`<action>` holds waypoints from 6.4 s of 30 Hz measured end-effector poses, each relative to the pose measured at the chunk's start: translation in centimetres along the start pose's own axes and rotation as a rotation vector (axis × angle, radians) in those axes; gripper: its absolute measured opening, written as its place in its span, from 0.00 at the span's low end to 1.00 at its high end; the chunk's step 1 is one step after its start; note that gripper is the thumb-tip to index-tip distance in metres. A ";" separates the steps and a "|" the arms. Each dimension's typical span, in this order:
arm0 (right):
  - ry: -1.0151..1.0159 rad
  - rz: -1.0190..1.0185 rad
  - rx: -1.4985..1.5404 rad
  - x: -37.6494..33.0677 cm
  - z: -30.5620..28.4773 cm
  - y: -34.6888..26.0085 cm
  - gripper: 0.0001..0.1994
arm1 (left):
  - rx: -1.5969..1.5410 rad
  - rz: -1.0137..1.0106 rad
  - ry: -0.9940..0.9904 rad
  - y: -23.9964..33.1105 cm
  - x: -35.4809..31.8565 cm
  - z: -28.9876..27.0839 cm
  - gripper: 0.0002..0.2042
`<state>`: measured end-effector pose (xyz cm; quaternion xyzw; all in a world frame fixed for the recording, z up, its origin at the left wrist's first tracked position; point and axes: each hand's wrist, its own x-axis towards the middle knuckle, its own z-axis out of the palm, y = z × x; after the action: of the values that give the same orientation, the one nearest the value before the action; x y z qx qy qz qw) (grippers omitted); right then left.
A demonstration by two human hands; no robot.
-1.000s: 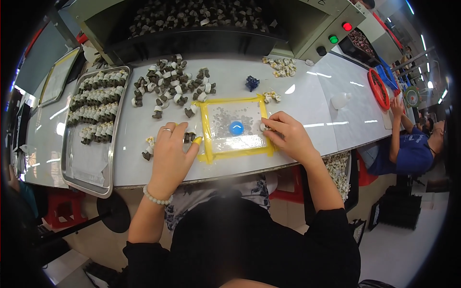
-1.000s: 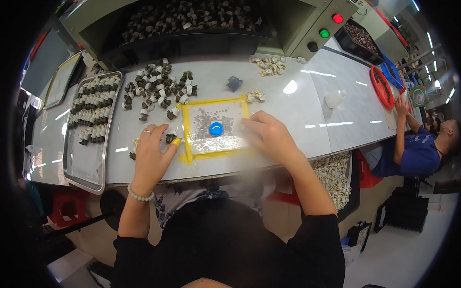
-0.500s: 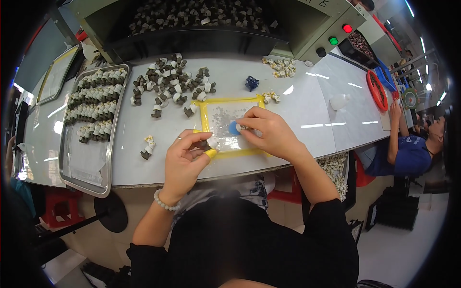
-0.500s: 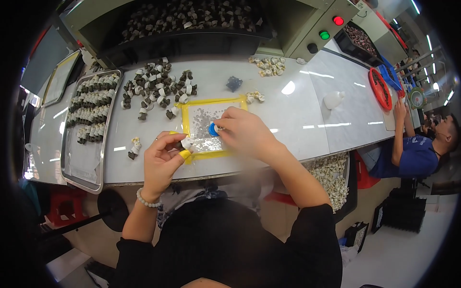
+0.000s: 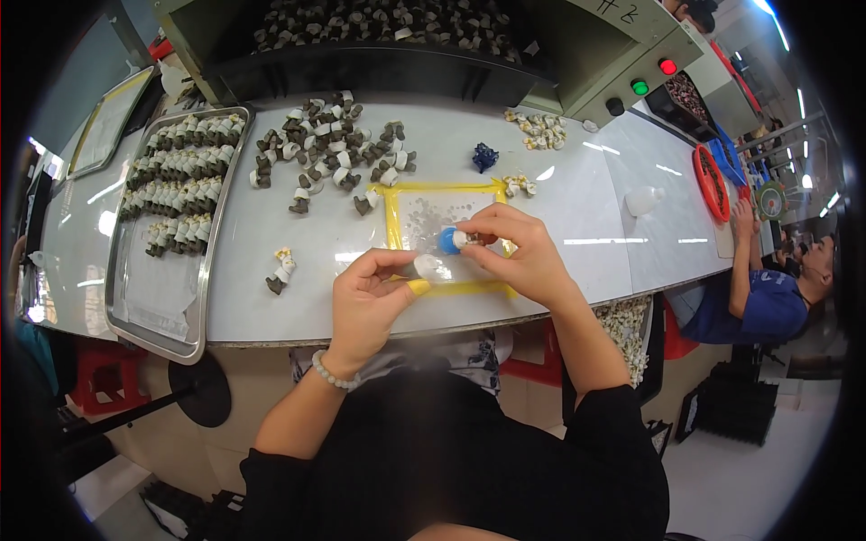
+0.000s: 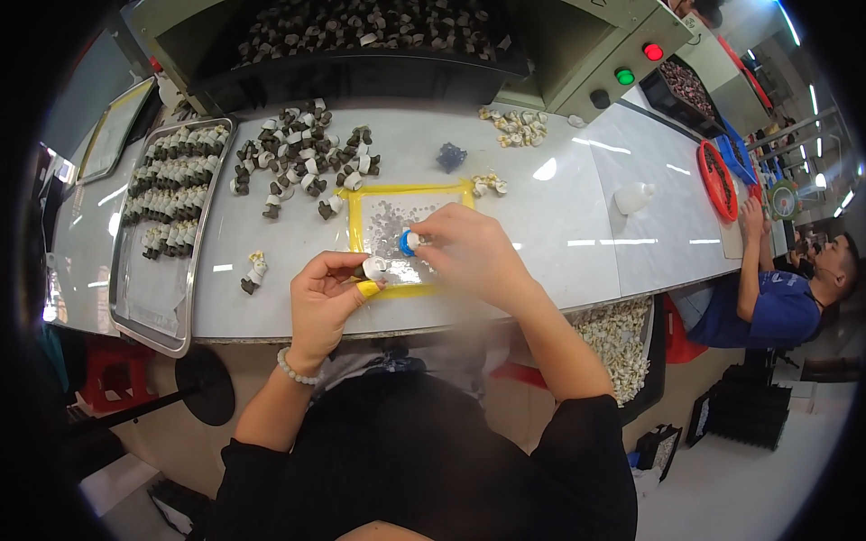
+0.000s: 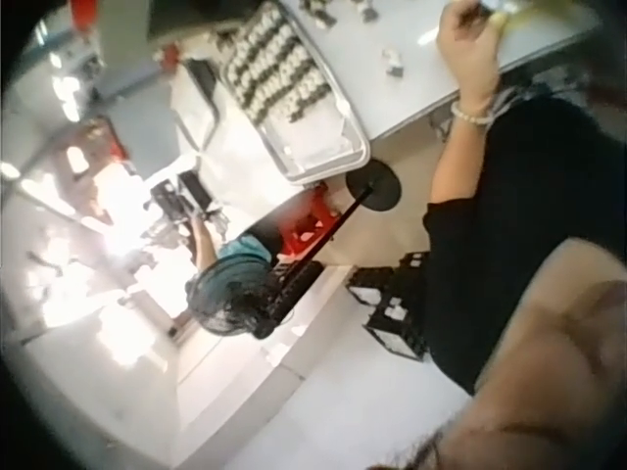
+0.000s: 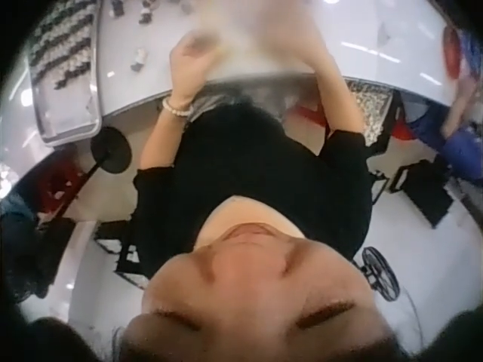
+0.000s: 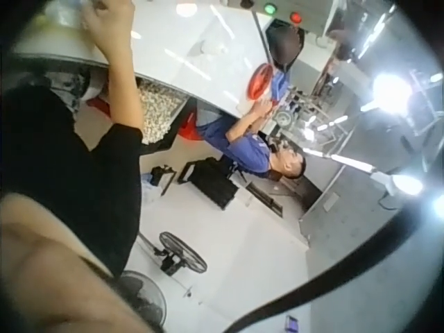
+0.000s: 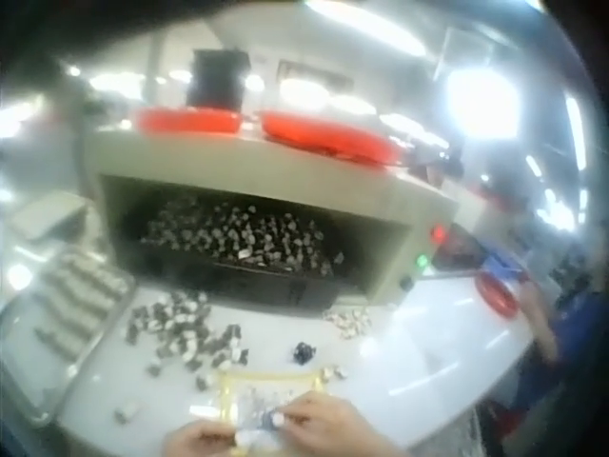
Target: The person assembles small toy parts by applying glue from a bottle and placing the pieces together on a workbench.
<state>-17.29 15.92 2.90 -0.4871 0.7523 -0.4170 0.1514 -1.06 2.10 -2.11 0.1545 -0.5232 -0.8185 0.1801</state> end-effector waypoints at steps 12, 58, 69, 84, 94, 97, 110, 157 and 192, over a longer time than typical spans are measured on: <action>-0.061 0.059 0.302 -0.8 0.5 -1.1 0.14 | -0.039 0.101 -0.045 0.1 -0.2 0.5 0.14; 0.221 0.128 -0.421 0.3 -5.6 5.8 0.09 | 1.570 0.762 0.230 5.5 -2.4 -4.5 0.16; 0.065 -0.070 -0.538 -2.7 -2.0 1.3 0.12 | 1.589 0.487 0.038 3.6 6.1 -1.9 0.12; 0.015 -0.263 -0.338 -1.2 -2.4 3.8 0.11 | -0.103 -0.112 -0.026 0.7 0.1 0.6 0.13; 0.005 -0.221 -0.323 0.0 -1.6 1.8 0.12 | -0.178 -0.023 -0.036 -0.4 -0.1 0.0 0.13; -0.021 -0.277 -0.303 0.7 -1.0 1.2 0.11 | -0.161 -0.026 -0.043 -0.3 0.0 0.0 0.12; -0.051 -0.283 -0.321 0.9 -0.3 1.0 0.11 | -0.183 -0.026 -0.051 0.0 0.0 0.0 0.12; 0.138 -0.153 -0.492 2.0 -5.0 5.7 0.12 | 1.348 0.706 0.300 4.0 -3.6 -5.5 0.16; -0.100 -0.293 -0.477 1.2 -0.1 0.2 0.09 | -0.115 0.024 0.031 0.4 -0.5 0.8 0.15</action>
<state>-18.06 14.98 3.04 -0.6326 0.7422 -0.2211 0.0073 -0.92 2.84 -1.43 0.1503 -0.4742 -0.8425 0.2067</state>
